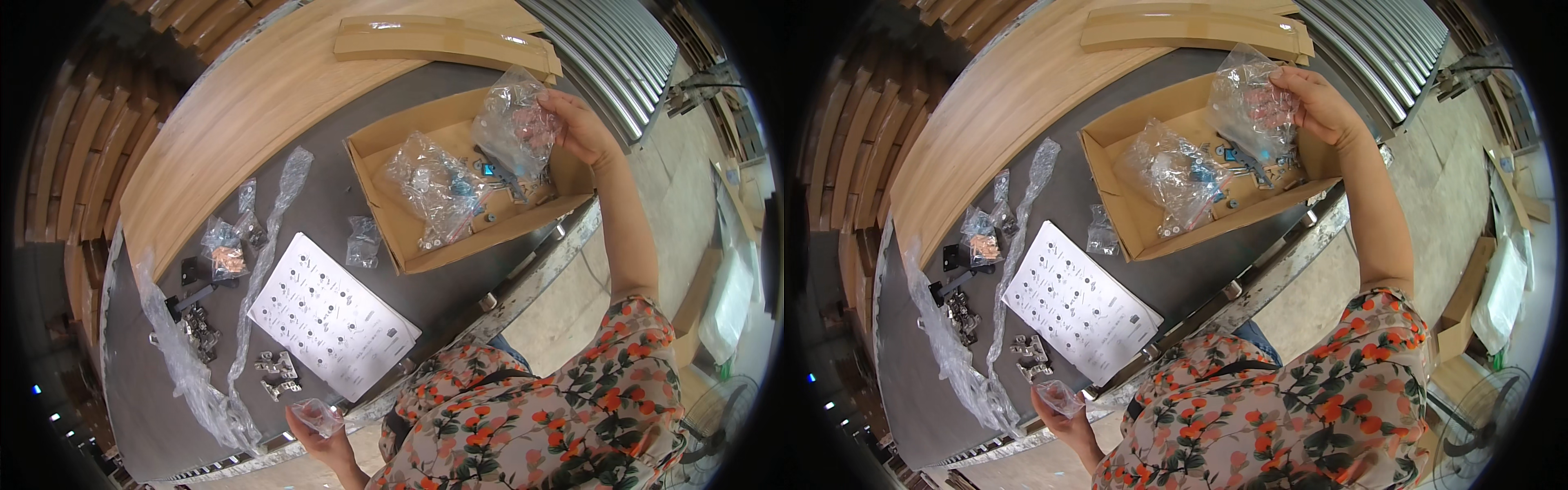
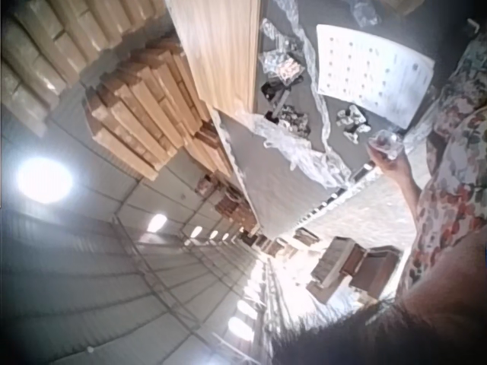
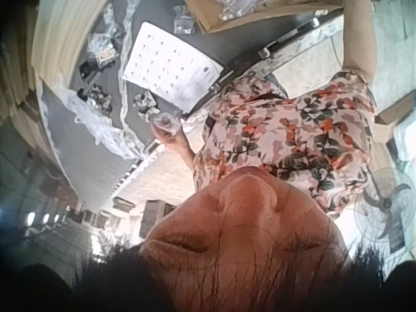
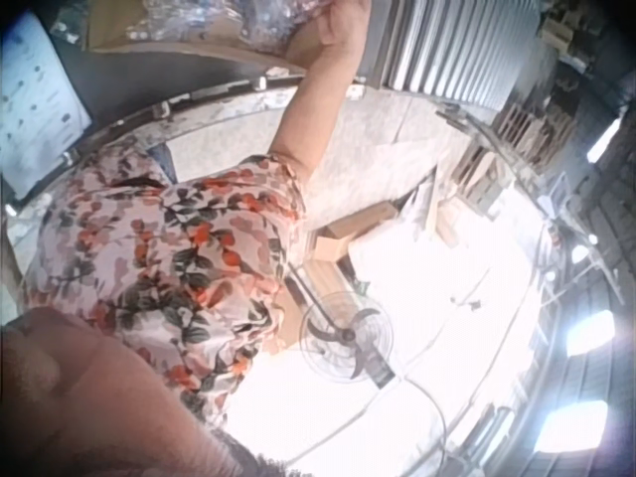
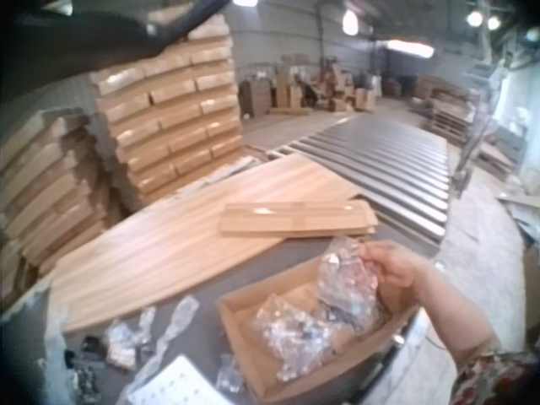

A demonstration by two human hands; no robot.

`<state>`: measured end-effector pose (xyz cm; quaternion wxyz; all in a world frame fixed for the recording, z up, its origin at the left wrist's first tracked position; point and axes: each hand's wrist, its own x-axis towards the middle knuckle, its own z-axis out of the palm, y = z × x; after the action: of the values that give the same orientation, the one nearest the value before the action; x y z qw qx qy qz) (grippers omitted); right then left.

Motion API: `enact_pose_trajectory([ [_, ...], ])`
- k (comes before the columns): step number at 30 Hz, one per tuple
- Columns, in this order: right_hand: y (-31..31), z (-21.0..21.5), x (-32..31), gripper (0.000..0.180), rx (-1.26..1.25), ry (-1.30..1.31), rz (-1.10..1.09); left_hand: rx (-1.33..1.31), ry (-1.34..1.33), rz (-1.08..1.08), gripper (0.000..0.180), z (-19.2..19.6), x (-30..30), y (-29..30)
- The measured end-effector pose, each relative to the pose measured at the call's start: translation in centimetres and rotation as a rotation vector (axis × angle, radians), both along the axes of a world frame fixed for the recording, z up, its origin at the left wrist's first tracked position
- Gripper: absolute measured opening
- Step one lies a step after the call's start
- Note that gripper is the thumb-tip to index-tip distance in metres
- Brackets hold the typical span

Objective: The person organizes furniture hardware by hand, picking up hinges and screws from boxes and bags and placing them on a workspace next to a reference sheet.

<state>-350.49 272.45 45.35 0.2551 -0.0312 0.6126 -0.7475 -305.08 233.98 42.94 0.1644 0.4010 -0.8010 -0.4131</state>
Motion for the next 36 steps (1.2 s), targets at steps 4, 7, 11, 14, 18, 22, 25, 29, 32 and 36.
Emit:
enact_pose_trajectory([
  [4, -1.0, 0.4, 0.9, 0.027, -0.096, -0.005, -0.050, 0.015, 0.012, 0.016, 0.084, 0.2, -0.2, 0.2],
  [7, -1.2, -0.2, 1.3, 0.026, -0.202, -0.025, -0.143, 0.005, 0.010, 0.019, 0.084, 0.1, 0.0, 0.1],
  [11, -4.0, 0.2, 4.0, 0.020, 0.225, 0.354, -0.214, 0.003, 0.029, 0.024, 0.084, -0.1, 0.4, 0.0],
  [14, -7.3, -0.7, 7.8, 0.022, 0.503, 0.817, 0.081, 0.034, 0.033, 0.042, 0.084, -0.3, 0.5, 0.0],
  [18, -8.7, -4.6, 10.3, 0.035, 0.790, 0.872, 0.444, 0.065, 0.015, 0.031, 0.084, 0.0, 0.1, 0.0],
  [22, -7.9, -4.1, 8.9, 0.029, 0.704, 0.658, 0.416, 0.000, 0.003, 0.057, 0.085, -0.8, 1.5, -1.0],
  [25, -6.2, -4.6, 6.3, 0.028, 0.820, 0.574, 0.214, 0.000, 0.004, 0.067, 0.084, -0.5, 1.4, -0.8],
  [29, -5.6, -4.7, 3.4, 0.033, 1.028, 0.589, 0.087, 0.041, 0.014, 0.061, 0.083, -0.5, 0.6, -0.7],
  [32, -7.5, -3.6, 2.6, 0.037, 1.035, 0.563, 0.175, 0.058, 0.050, 0.060, 0.084, -0.2, 0.5, -0.5],
  [36, -6.9, -6.9, 0.8, 0.033, 0.941, 0.592, 0.227, 0.121, 0.134, 0.082, 0.085, -0.5, 1.5, -1.0],
])
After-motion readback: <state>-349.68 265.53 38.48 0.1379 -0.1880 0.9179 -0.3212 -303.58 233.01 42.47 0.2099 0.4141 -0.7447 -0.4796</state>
